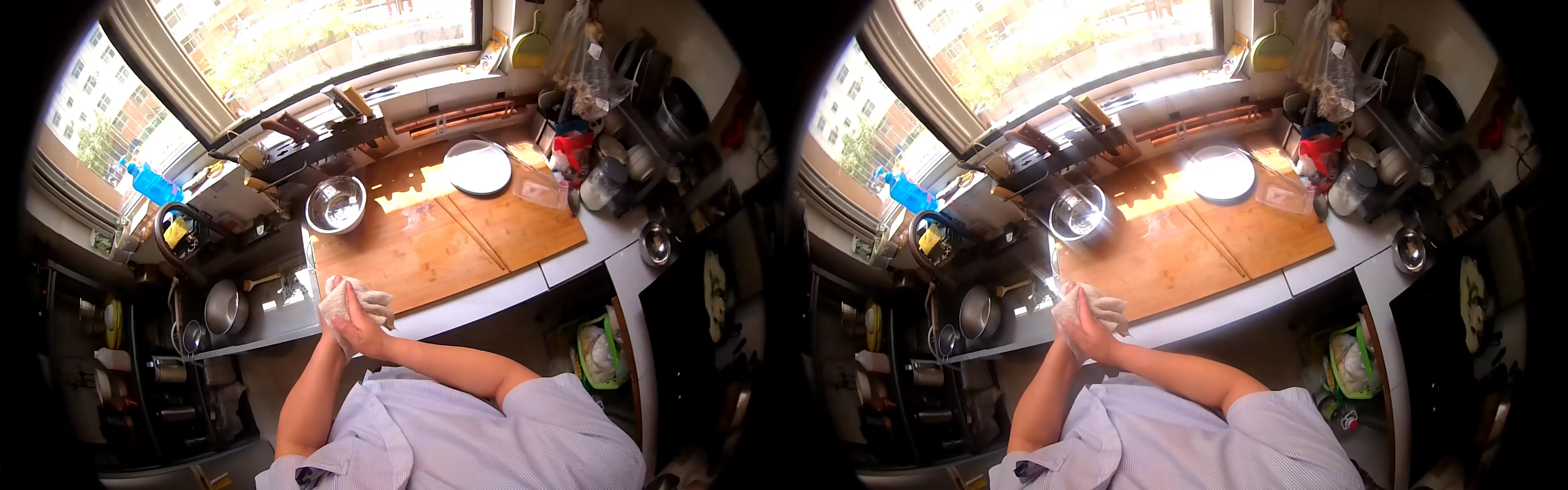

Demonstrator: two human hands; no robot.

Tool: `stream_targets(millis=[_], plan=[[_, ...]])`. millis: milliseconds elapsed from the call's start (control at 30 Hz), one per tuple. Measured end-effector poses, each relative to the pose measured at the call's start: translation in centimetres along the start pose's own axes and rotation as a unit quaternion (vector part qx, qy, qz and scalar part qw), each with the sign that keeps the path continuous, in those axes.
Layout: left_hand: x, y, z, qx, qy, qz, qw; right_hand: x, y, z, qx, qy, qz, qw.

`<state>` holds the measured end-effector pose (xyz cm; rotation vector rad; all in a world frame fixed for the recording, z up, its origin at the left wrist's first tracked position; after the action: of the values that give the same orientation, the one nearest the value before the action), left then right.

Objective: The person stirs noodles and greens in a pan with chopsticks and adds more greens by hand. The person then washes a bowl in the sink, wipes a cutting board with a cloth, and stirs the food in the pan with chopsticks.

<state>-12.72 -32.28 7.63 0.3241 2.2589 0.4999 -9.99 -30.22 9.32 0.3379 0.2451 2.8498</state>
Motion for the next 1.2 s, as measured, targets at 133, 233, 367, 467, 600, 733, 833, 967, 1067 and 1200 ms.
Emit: stream_targets(millis=[133,233,367,467,600,733,833,967,1067,1200], plan=[[1.7,1.9,0.6,-0.118,-0.067,0.190,0.972,-0.3,-2.4,1.2,-0.206,-0.174,0.093,0.958],[-1.3,2.8,-1.6,-0.090,-0.032,0.074,0.993,1.7,-5.5,3.0,-0.345,-0.312,0.026,0.885],[0.6,2.1,-1.1,0.045,-0.014,0.037,0.998,4.1,-6.5,1.0,-0.346,-0.300,-0.018,0.889],[1.0,-0.3,-0.8,0.186,-0.068,-0.007,0.980,6.7,-8.6,-1.9,-0.331,-0.158,-0.079,0.927],[-1.0,-4.0,-10.9,0.496,0.221,-0.113,0.832,9.1,-12.6,-4.3,-0.476,-0.080,-0.108,0.869],[0.6,-13.3,-24.6,0.452,0.410,-0.323,0.724,7.1,-12.6,-7.2,-0.601,-0.128,-0.064,0.786],[0.4,-16.8,-33.4,0.450,0.471,-0.434,0.622,5.7,-11.3,-8.0,-0.612,-0.099,-0.013,0.784],[2.3,-18.9,-41.4,0.491,0.480,-0.489,0.538,5.8,-10.6,-8.1,-0.630,-0.078,-0.018,0.773],[4.6,-19.9,-44.7,0.549,0.475,-0.522,0.447,6.0,-10.4,-8.4,-0.644,-0.061,-0.008,0.762],[7.9,-21.1,-47.1,0.554,0.415,-0.543,0.475,6.3,-10.1,-9.0,-0.662,-0.040,-0.021,0.748]])
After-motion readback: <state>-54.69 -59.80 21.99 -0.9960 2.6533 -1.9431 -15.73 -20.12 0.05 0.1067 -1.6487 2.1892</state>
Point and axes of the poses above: each hand's wrist, its own x-axis towards the middle knuckle, its own y-axis out of the palm, z = x × y, the point moved 7 cm from there along x, towards the middle knuckle, and after that the axes turned 14 degrees about -z, right-handed, at the moved point
